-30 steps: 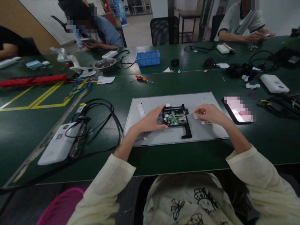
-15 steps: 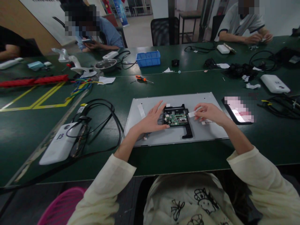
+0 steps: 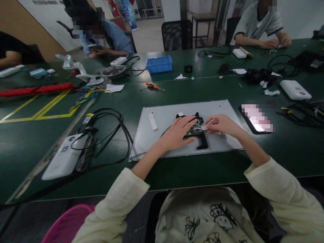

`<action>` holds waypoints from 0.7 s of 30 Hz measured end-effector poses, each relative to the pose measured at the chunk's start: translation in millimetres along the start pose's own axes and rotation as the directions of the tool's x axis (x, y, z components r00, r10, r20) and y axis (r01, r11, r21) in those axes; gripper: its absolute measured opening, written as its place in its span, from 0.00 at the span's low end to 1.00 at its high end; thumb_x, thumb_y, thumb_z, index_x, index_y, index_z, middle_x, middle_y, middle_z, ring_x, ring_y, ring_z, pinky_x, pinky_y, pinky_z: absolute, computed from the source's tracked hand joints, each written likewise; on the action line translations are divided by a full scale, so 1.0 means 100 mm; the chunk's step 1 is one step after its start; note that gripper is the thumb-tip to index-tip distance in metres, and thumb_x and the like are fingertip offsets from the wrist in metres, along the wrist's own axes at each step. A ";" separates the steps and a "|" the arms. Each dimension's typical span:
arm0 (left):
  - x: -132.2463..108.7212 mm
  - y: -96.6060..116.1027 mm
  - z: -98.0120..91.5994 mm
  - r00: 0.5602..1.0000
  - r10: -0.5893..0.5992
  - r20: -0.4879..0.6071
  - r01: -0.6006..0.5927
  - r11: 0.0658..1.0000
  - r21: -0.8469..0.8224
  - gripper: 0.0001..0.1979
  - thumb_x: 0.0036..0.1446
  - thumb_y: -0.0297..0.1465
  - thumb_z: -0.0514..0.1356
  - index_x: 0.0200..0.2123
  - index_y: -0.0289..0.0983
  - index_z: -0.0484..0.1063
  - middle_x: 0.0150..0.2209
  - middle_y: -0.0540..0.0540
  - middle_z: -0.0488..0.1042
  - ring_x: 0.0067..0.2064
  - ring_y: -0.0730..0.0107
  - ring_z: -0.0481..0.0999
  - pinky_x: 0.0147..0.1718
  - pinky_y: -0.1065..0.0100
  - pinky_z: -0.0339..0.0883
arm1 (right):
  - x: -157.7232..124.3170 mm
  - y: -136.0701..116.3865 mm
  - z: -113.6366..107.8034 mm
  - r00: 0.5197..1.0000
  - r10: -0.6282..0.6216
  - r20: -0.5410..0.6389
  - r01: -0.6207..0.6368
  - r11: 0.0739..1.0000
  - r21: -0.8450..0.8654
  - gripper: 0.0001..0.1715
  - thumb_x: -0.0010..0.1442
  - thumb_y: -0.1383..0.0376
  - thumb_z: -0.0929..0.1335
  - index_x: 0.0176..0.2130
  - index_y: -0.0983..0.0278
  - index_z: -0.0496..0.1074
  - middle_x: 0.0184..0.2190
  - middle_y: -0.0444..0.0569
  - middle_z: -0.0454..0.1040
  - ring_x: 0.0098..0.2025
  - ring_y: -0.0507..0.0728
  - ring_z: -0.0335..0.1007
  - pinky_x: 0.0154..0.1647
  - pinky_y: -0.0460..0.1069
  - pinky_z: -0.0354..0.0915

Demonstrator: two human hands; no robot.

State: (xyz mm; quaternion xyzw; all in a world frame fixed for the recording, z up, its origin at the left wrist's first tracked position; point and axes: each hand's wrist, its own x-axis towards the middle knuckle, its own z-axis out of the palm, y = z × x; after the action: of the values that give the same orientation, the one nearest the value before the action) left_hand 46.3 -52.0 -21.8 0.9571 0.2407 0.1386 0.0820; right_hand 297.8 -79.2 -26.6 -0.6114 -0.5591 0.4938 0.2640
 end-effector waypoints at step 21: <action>0.17 0.37 0.21 0.999 -0.037 -0.031 0.042 0.986 0.162 0.16 0.67 0.35 0.48 0.53 0.35 0.65 0.54 0.39 0.68 0.57 0.58 0.65 0.56 0.55 0.57 | 0.04 0.07 0.08 0.960 -0.278 -0.026 0.260 0.923 -0.284 0.07 0.55 0.61 0.69 0.35 0.62 0.73 0.26 0.45 0.77 0.26 0.54 0.74 0.29 0.48 0.66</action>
State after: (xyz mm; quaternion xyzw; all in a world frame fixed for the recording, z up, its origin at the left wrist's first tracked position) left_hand 83.6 -78.3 -29.7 0.9536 0.2712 0.1304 0.0028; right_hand 293.2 -79.1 -36.4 -0.5756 -0.6924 0.3492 0.2592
